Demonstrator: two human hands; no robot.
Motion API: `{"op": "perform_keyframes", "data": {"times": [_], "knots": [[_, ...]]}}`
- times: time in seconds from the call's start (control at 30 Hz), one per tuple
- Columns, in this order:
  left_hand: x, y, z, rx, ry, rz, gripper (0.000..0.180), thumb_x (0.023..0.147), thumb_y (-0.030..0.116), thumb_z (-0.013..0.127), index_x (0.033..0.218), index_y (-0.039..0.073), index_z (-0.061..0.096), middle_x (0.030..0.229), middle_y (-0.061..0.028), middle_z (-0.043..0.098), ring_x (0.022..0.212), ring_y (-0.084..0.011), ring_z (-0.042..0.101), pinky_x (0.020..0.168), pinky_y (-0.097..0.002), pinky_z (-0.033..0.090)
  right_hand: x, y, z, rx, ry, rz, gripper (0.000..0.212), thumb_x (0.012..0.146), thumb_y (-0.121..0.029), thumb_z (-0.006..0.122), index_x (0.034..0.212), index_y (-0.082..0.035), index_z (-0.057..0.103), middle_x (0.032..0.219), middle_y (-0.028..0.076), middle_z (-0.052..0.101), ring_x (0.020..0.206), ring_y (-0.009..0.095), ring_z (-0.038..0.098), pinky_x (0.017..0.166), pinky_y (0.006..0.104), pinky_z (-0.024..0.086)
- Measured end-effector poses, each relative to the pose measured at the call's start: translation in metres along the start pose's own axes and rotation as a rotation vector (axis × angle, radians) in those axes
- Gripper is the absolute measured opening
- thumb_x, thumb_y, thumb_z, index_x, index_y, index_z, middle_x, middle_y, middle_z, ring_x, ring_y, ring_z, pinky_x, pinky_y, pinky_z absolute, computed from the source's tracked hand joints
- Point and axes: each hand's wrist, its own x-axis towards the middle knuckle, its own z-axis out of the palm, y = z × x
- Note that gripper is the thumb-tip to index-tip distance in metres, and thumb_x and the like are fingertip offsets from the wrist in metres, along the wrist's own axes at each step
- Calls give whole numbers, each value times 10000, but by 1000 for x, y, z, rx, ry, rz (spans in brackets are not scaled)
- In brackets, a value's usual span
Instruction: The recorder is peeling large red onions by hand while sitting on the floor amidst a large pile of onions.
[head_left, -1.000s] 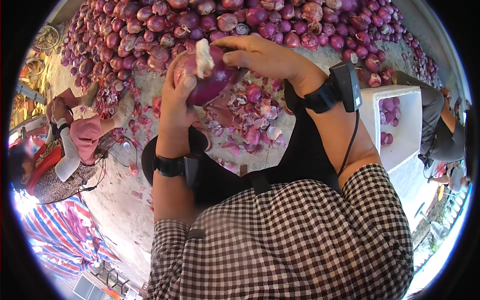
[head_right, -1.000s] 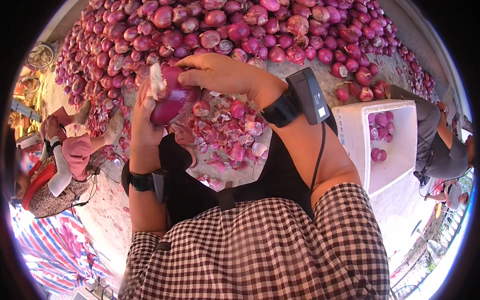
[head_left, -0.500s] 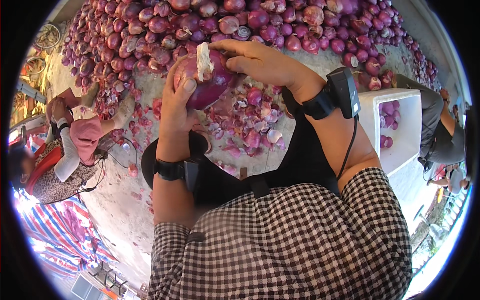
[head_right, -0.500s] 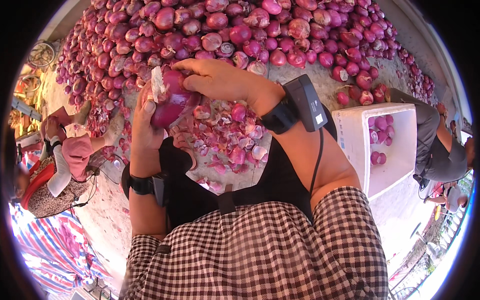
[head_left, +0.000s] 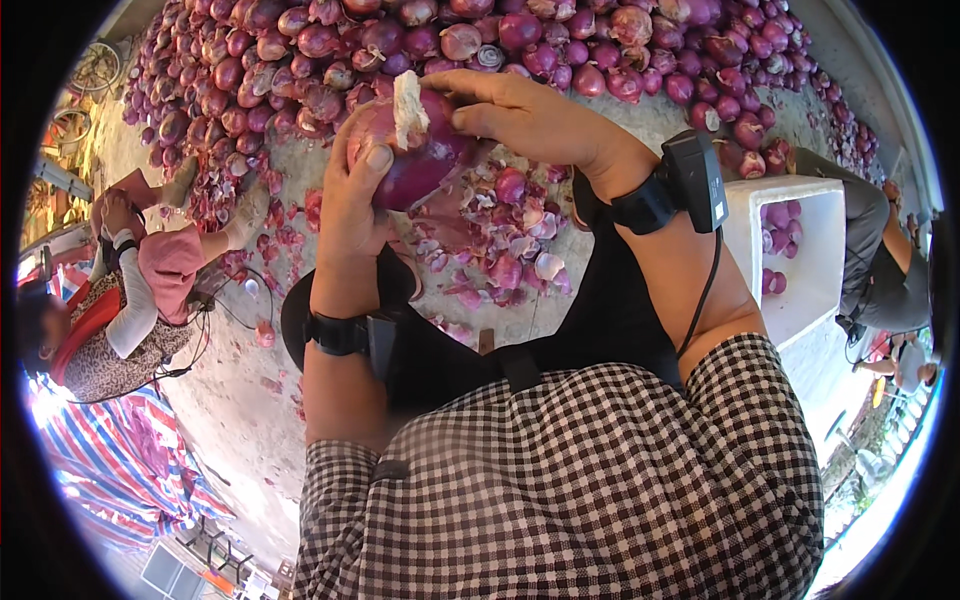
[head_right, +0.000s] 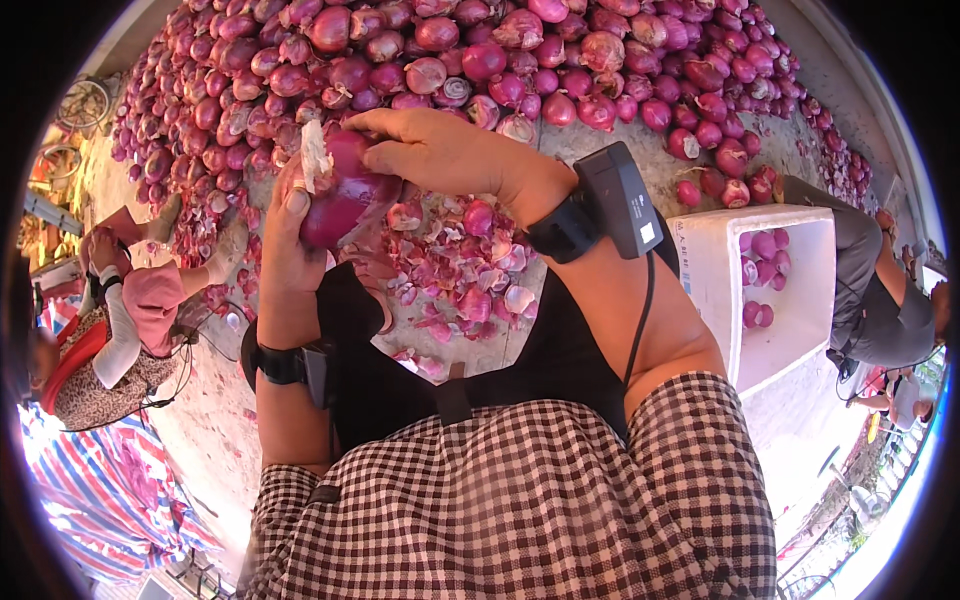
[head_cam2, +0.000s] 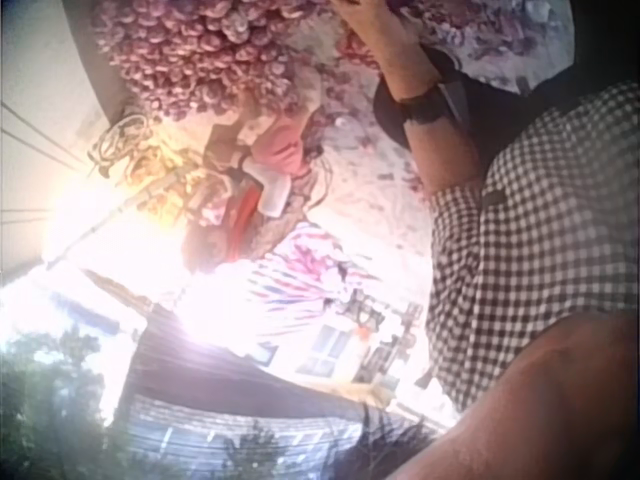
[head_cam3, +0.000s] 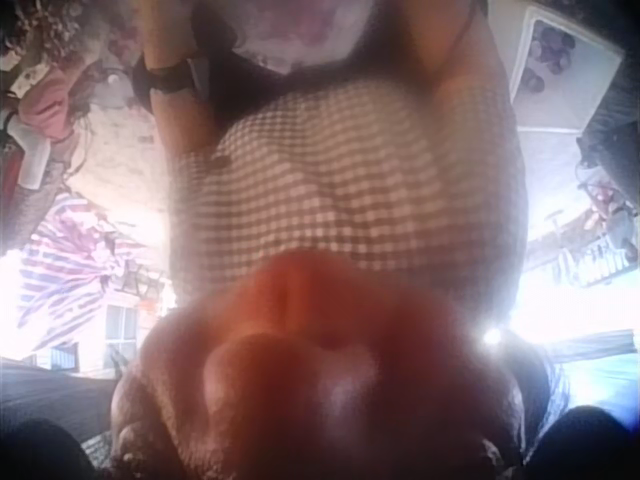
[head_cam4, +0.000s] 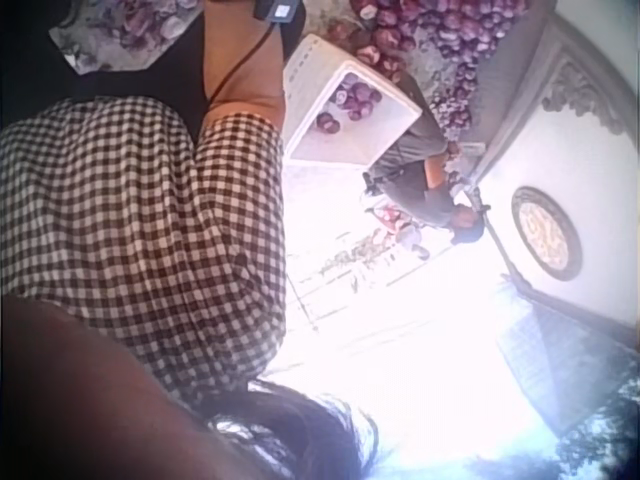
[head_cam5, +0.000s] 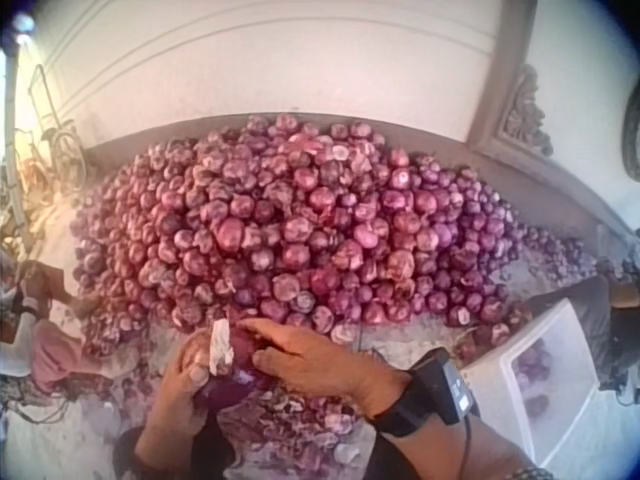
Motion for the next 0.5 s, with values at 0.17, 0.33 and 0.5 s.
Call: {"op": "perform_keyframes", "data": {"times": [0.17,0.33,0.5], "knots": [[-2,-3,-2,66,27,20,731,746,231,747,1331,-7,378,1201,-153,542,1087,-243,574,933,-386,498,-3,-6,4,-80,14,-2,504,891,-125,512,1377,-24,420,1171,110,606,955,129,574,844,273,463],[-1,-3,-5,25,8,4,702,764,259,728,1323,-1,392,1198,-136,545,1096,-237,568,941,-389,489,0,-6,2,-123,2,45,522,851,-62,477,1370,-27,429,1149,104,611,971,137,571,857,279,463],[-1,-1,-3,12,30,8,673,782,267,705,1317,-1,397,1207,-133,544,1091,-235,571,939,-383,491,2,-2,-1,21,-32,62,534,844,-41,468,1376,-37,429,1094,89,609,933,132,561,857,290,468]]}}
